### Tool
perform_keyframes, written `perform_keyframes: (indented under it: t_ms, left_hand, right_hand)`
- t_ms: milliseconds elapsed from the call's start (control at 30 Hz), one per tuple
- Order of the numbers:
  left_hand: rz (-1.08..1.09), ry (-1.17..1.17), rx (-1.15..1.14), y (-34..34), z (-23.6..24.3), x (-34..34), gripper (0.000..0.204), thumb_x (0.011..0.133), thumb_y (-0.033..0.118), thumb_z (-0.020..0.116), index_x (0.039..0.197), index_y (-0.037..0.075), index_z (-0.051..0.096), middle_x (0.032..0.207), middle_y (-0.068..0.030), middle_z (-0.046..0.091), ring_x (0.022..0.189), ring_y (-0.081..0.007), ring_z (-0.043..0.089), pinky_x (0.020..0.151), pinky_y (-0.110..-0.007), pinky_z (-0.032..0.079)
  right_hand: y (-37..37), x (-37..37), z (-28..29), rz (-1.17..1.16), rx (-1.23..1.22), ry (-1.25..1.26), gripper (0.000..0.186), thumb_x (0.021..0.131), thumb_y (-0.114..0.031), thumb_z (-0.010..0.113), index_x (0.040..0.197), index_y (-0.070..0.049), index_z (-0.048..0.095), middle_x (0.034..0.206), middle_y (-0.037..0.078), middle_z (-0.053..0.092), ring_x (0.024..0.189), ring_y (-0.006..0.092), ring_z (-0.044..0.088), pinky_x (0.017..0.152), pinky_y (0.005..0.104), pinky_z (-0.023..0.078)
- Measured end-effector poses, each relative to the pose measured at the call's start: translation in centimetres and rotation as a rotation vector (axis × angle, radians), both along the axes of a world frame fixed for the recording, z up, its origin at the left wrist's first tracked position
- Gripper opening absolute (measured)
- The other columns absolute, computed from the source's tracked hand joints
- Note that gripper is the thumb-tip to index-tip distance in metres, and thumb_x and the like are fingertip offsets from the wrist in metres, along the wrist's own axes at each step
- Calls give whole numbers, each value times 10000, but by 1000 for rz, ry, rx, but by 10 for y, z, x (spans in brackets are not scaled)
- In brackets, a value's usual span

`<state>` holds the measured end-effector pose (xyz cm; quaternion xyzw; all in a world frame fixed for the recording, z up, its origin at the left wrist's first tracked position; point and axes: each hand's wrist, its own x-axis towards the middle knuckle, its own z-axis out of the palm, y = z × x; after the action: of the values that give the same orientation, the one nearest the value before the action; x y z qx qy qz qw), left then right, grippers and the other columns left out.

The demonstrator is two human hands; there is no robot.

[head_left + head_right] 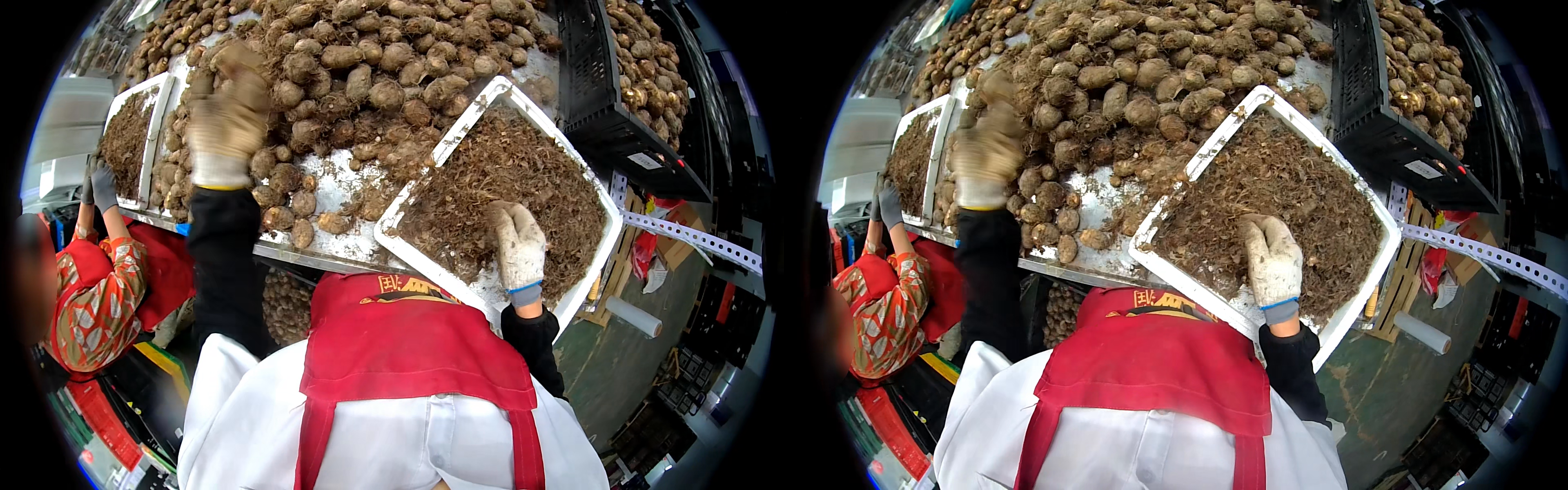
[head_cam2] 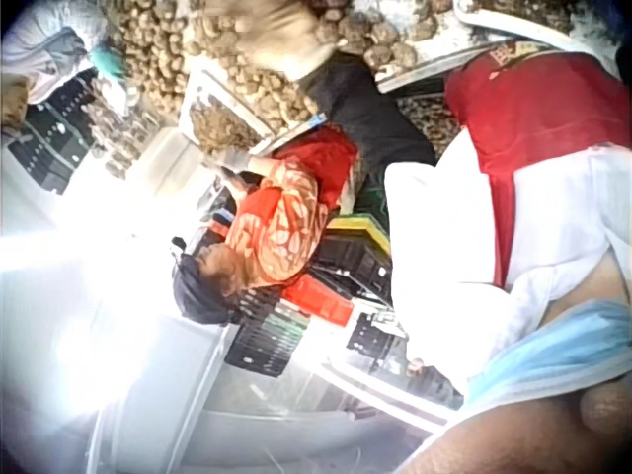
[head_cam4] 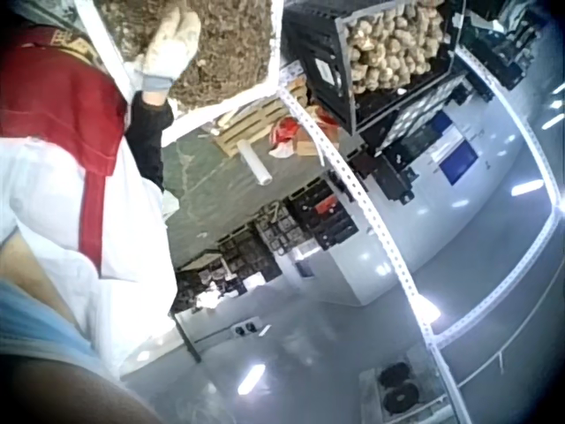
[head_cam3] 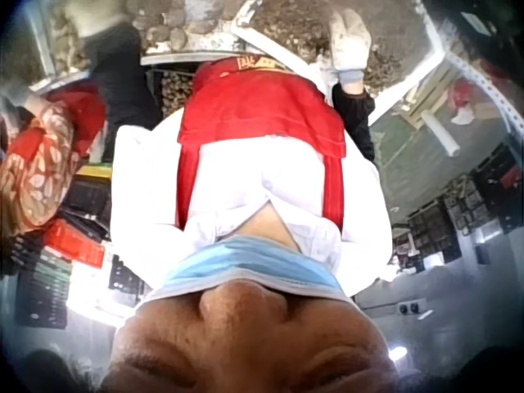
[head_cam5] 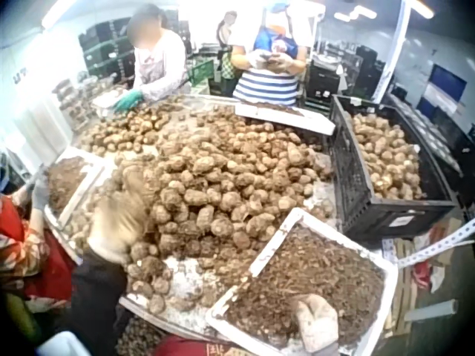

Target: The person stands at a processing table and peels the skin off root vegetables by hand. They pick up each vegetable from a large pile, rub the skin off with gloved hands, and place the cleaned vegetable into a white bin. A coworker is visible in the background performing a similar task.

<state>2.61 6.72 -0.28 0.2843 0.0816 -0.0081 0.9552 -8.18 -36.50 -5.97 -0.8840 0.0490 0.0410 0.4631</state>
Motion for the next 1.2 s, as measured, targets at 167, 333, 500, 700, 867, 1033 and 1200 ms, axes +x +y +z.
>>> perform_keyframes:
  t_ms: [167, 333, 500, 700, 867, 1033, 1200]
  left_hand:
    - [-357, -300, 1547, -36, -4, -28, 265, 1040, 244, 590, 1171, 34, 684, 1025, -63, 713, 828, -146, 697, 777, -285, 604]
    - [-788, -143, 1979, -116, -85, -89, 420, 938, 226, 711, 1318, 60, 648, 1208, -174, 704, 1103, -306, 693, 960, -394, 561]
    - [-583, -25, 1872, -116, -96, -104, 435, 924, 244, 687, 1317, 65, 638, 1134, -192, 676, 1061, -325, 678, 937, -417, 540]
    - [-475, 107, 1243, -121, -24, -106, 462, 907, 148, 697, 1335, -6, 611, 1149, -124, 674, 1040, -181, 653, 922, -314, 530]
    - [-448, -20, 1230, -166, -15, -106, 458, 901, 183, 750, 1287, -32, 630, 1136, -156, 705, 1047, -195, 671, 906, -328, 532]
    - [-607, 3, 1094, -193, 3, -104, 447, 922, 193, 738, 1285, -48, 636, 1121, -108, 702, 1010, -146, 663, 863, -294, 539]
    - [-599, -48, 1001, -197, -11, -101, 470, 938, 196, 726, 1317, -54, 605, 1124, -102, 697, 948, -121, 669, 819, -270, 546]
  right_hand:
    - [7, -6, 7, -49, 117, 50, 230, 991, -156, 603, 1135, -12, 710, 1012, 163, 705, 926, 288, 699, 842, 378, 540]
    - [23, -8, 29, 33, 95, 13, 228, 974, -164, 628, 1141, -38, 718, 1066, 157, 698, 975, 301, 693, 866, 372, 537]
    - [30, -6, 53, 79, 15, -54, 264, 946, -176, 665, 1170, -44, 711, 1187, 167, 662, 1016, 309, 683, 909, 380, 538]
    - [51, 11, 78, 248, 107, 86, 394, 880, -229, 742, 1241, -82, 683, 1262, 147, 629, 1119, 307, 652, 966, 366, 541]
    - [72, 22, 61, 485, -17, -405, 256, 920, -217, 694, 1142, -91, 713, 1144, 126, 663, 1073, 328, 652, 878, 397, 570]
    - [36, 16, 29, 45, 77, -123, 209, 991, -239, 615, 997, -66, 733, 967, 133, 710, 902, 298, 690, 797, 362, 565]
    - [-14, 4, 47, 55, -101, 20, 246, 943, -279, 659, 1052, -72, 735, 965, 115, 711, 949, 297, 691, 860, 400, 551]
